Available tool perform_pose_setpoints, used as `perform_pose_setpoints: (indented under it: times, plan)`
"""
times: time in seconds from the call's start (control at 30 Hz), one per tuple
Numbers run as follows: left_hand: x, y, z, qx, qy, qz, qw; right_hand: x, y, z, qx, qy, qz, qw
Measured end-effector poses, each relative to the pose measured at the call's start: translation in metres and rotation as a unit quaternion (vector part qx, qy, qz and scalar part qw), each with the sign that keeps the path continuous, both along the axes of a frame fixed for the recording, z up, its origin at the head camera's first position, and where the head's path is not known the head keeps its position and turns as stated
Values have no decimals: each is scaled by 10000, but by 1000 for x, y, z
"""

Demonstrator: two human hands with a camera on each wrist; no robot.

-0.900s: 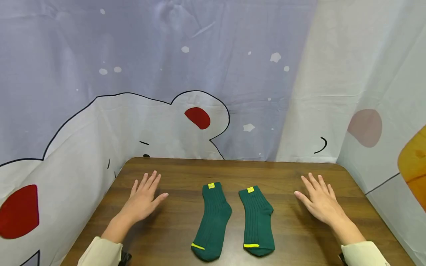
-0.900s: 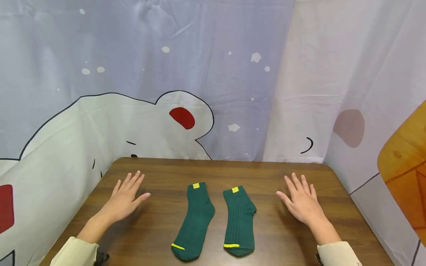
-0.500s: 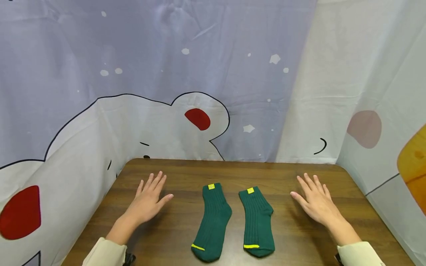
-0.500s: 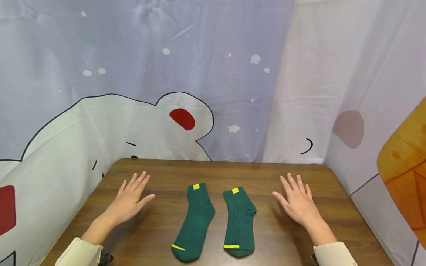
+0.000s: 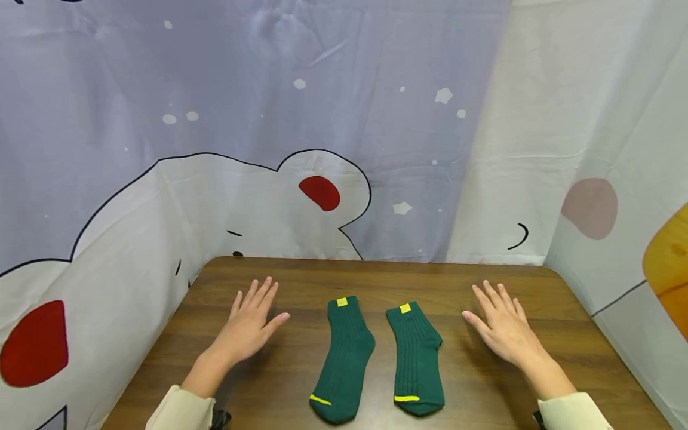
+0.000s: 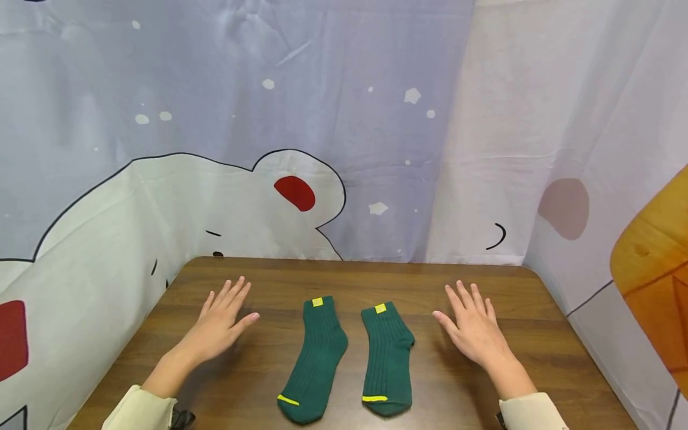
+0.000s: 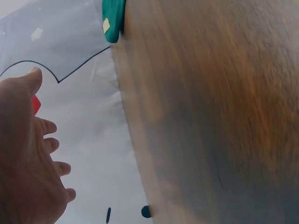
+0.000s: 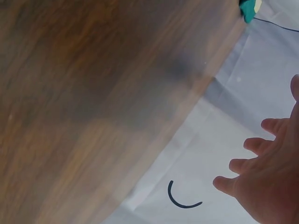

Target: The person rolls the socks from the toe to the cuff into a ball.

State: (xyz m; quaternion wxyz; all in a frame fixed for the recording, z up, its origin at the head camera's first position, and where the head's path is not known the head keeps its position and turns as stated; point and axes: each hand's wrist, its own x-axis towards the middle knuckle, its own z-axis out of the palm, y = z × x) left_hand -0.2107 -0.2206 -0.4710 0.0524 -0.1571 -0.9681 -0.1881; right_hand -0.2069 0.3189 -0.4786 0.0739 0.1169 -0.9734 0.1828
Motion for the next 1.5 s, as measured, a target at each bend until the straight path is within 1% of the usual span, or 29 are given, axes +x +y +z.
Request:
perform_pose_setpoints:
  times: [0.27,0.5,0.73,0.97,1.17,1.5]
  plan:
    - [1,11,2,58,23,-58,10000,0,-9,-1,-34,162,40,9999]
    - [0,20,2,59,54,-164,9998,0,-15,-1,-42,67,57,10000]
    - [4,29,2,130,94,-254,9995,1,-22,-3,-5,155,79,9998]
    - [9,42,2,108,-82,-420,9990,1,-27,-6,-4,160,96,9998]
    - [11,52,2,45,-243,-538,9982,1,-34,-8,23,116,133,9998]
    - [16,72,-4,9,-247,-719,9971,-1,-44,-9,54,92,187,9998]
